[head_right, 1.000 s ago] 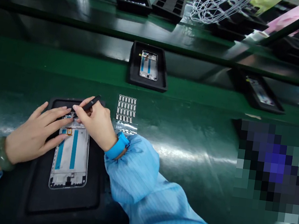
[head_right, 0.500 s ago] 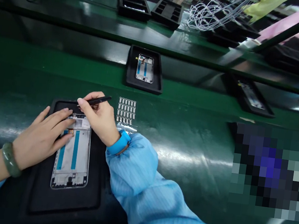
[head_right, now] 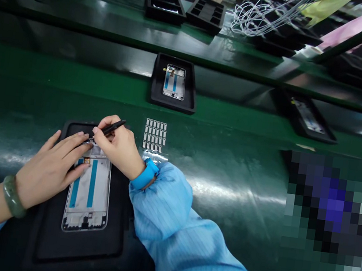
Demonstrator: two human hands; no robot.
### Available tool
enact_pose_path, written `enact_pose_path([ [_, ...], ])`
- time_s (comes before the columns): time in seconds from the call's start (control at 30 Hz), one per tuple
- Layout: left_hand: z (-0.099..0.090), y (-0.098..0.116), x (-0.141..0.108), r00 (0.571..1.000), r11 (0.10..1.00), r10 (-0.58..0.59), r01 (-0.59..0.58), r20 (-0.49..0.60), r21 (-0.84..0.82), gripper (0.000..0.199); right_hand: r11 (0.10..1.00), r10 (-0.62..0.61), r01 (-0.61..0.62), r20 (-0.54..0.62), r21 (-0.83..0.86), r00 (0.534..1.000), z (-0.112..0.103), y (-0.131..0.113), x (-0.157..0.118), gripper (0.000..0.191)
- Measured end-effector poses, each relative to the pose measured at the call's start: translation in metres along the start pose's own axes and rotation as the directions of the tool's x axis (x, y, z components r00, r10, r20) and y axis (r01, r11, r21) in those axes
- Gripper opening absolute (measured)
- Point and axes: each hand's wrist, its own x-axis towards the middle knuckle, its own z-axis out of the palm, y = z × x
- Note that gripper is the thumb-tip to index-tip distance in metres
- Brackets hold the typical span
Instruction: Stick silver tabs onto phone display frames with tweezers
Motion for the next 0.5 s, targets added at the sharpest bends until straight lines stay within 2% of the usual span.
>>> enact_pose_path([
  [0.5,0.0004,0.0003,0.0000,1.000,0.999,-0.020,0.020,-0.006,-0.033,0.037,0.998,-0.036,0.035,-0.015,-0.054,0.999,0.0022,-0.0093,-0.0006,0.010],
])
